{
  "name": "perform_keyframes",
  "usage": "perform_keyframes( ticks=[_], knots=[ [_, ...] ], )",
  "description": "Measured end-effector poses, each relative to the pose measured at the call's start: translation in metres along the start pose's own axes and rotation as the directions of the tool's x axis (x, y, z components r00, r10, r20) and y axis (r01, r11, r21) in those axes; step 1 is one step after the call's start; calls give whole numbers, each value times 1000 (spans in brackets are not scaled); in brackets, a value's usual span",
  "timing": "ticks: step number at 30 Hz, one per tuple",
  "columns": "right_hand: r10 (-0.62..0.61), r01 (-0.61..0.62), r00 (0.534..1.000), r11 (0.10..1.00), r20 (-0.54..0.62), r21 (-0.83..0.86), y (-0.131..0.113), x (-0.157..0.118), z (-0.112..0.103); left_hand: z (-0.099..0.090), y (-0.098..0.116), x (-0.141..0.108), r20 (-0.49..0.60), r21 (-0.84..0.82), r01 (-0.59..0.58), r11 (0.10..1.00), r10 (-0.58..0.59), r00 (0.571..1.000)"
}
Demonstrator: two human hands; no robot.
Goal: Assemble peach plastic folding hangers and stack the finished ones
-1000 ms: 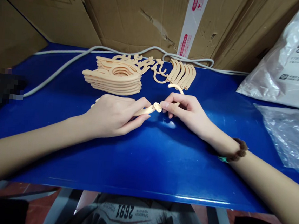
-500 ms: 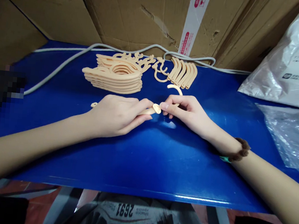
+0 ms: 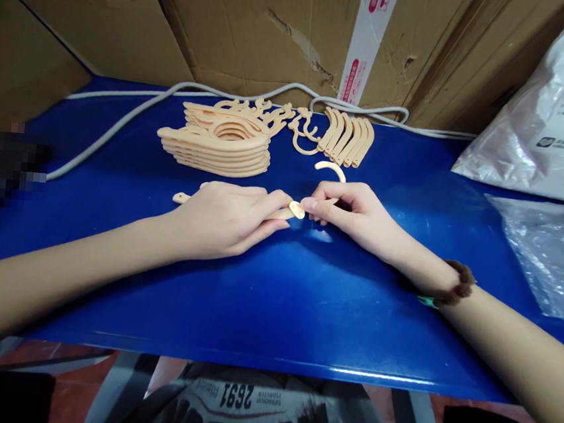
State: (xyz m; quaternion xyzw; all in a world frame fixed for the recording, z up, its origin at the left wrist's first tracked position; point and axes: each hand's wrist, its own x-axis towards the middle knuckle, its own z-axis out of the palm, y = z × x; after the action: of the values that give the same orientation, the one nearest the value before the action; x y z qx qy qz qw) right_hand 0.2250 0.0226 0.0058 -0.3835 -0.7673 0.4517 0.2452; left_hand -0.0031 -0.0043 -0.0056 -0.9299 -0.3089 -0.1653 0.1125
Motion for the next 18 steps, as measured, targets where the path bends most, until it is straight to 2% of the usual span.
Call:
perform_keyframes(
  ticks=[5,10,18],
  knots=[
    [15,-15,1000,1000,-12,-25,0,-2,-1,3,-2,0,-12,-3,-33,999,33,999],
    [-8,8,1000,1000,2,21,-1,-3,-1,6,-3,2,-94,-63,-76,995,70,993],
    [-14,15,1000,993,-10,118,1,-1,-1,5,-2,2,-85,-122,-20,992,10,996]
  ],
)
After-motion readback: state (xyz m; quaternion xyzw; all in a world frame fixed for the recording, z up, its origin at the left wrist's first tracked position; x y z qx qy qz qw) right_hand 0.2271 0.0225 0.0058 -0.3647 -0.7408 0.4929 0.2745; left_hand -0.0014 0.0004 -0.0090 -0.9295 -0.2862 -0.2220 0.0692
